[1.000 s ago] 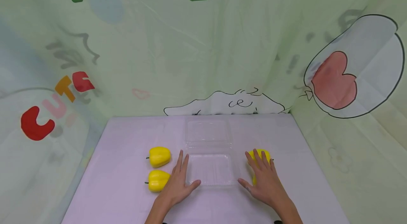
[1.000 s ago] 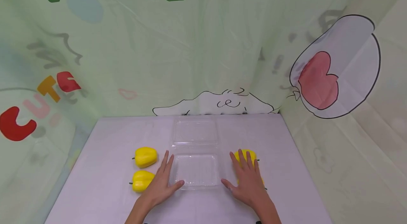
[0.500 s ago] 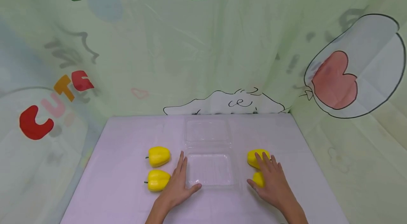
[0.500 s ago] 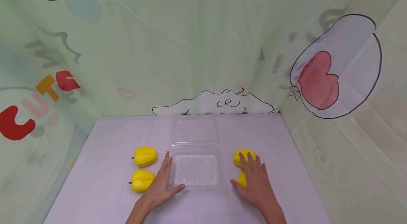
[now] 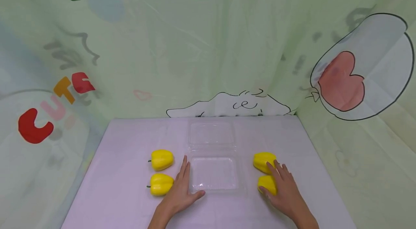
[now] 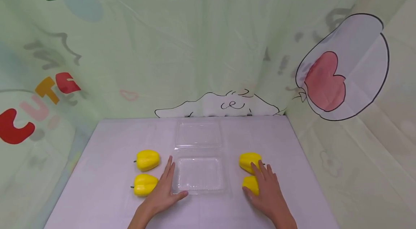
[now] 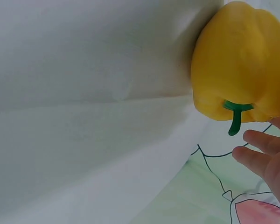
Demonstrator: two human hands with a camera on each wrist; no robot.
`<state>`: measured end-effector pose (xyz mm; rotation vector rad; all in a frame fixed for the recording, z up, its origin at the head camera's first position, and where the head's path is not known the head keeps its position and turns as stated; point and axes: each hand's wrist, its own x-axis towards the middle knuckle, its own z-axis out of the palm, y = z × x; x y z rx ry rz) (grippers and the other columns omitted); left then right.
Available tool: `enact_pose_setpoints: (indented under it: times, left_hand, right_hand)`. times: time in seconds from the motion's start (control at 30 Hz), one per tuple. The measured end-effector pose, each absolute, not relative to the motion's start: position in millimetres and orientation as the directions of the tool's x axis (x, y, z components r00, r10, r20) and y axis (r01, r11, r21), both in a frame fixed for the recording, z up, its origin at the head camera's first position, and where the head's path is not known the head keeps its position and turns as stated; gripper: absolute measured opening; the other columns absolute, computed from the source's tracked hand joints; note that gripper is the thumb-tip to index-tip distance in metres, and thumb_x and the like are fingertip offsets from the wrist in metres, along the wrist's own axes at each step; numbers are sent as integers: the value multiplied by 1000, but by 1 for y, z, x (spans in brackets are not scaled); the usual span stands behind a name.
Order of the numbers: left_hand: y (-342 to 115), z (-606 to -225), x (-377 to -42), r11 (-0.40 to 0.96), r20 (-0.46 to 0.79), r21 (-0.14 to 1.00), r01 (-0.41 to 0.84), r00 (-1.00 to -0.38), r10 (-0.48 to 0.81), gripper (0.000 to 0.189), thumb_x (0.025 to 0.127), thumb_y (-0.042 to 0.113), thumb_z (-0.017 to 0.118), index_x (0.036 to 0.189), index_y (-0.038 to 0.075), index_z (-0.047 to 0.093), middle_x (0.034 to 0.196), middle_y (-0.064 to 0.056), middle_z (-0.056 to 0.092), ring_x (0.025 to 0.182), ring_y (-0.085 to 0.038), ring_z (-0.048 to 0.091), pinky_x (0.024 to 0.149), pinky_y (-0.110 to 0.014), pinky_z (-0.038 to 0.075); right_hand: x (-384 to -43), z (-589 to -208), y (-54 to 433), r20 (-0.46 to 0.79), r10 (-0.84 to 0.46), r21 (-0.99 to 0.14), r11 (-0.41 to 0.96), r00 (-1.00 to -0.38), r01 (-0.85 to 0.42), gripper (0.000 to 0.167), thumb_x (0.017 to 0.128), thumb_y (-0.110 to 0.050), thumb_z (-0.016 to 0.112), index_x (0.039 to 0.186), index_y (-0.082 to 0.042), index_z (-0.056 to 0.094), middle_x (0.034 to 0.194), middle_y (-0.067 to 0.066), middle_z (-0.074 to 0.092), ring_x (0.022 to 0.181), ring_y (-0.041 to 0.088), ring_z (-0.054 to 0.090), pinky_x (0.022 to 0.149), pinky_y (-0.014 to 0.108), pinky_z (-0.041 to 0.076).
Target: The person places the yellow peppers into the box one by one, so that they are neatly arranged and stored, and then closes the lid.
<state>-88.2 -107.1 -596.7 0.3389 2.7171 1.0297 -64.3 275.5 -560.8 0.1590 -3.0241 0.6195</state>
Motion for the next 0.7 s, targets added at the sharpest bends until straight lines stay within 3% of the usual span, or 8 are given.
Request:
enact_pose_setpoints:
  times: [0.3, 0.5, 0.7]
  left_hand:
    - [-108, -597, -88, 717, -134, 688, 109, -953, 273, 118, 89, 59, 77, 170, 5, 13, 181, 0, -13, 162, -43, 29, 128, -61, 36]
    - [-111, -596, -89, 708, -148, 700, 92, -951, 270, 119, 89, 57, 79, 171, 7, 9, 181, 2, -15, 165, -40, 23, 130, -60, 33]
    - [-112, -597, -89, 704, -149, 705, 88, -952, 269, 119, 89, 57, 79, 171, 8, 8, 180, 5, -18, 166, -38, 21, 131, -59, 32]
  right_hand:
    - [-53, -562, 278, 124, -69, -446, 887, -990, -118, 72, 85, -30, 87, 145, -3, 58, 161, 32, 41, 142, 59, 40, 110, 81, 39]
    - [-51, -564, 282, 34, -45, -468, 882, -998, -56, 65, 89, -32, 85, 141, -1, 62, 162, 30, 41, 142, 54, 44, 112, 77, 41]
    - [-51, -564, 282, -87, -20, -451, 892, -996, 21, 69, 93, -36, 81, 149, -2, 57, 159, 31, 45, 139, 55, 49, 112, 75, 44]
